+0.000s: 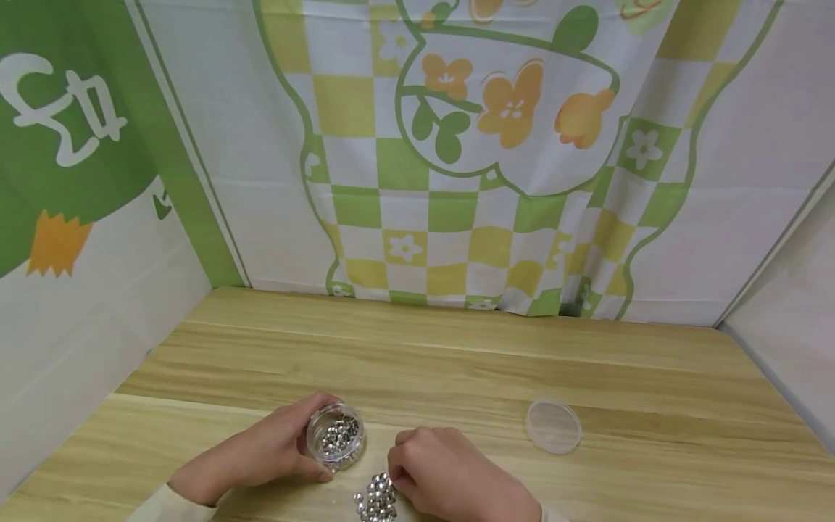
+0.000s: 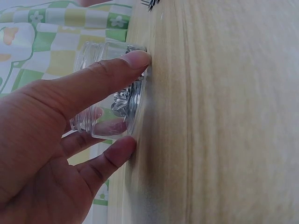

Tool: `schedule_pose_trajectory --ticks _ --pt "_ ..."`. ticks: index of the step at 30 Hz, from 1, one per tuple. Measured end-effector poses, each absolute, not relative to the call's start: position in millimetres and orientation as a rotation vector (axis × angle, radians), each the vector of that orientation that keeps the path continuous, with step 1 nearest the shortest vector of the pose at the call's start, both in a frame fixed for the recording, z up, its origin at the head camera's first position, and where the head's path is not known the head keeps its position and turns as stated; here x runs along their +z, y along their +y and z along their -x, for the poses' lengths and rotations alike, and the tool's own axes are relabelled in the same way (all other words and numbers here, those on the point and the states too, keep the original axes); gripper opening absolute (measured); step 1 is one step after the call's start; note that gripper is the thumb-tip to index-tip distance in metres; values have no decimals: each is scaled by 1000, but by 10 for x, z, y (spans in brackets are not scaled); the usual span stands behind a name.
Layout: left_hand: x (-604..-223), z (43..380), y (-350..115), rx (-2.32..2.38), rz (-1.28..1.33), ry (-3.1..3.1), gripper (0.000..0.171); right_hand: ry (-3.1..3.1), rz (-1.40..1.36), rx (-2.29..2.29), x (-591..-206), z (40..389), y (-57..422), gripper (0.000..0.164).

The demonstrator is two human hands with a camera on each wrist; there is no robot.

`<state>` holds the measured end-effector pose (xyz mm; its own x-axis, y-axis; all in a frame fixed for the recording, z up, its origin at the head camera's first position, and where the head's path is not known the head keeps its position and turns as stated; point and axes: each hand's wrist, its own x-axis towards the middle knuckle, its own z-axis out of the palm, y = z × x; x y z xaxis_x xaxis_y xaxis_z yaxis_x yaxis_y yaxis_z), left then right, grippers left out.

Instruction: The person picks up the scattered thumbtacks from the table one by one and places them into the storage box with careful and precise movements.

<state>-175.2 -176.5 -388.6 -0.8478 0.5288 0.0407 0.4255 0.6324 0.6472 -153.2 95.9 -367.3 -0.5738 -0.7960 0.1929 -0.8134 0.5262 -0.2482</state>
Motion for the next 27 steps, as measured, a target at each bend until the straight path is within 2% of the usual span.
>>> schedule_pose_trajectory --ticks 8,13,27 --pt "-3867 1761 -1779 1014 -797 2688 74 -2644 -1316 524 -3643 1550 954 12" --pt "-3883 1763 -1765 1037 -815 2674 73 -2627 -1293 525 -3609 1595 924 10" --pt "-3893 1773 -1776 1024 -833 2661 73 -2634 -1281 588 -3483 1898 317 3"
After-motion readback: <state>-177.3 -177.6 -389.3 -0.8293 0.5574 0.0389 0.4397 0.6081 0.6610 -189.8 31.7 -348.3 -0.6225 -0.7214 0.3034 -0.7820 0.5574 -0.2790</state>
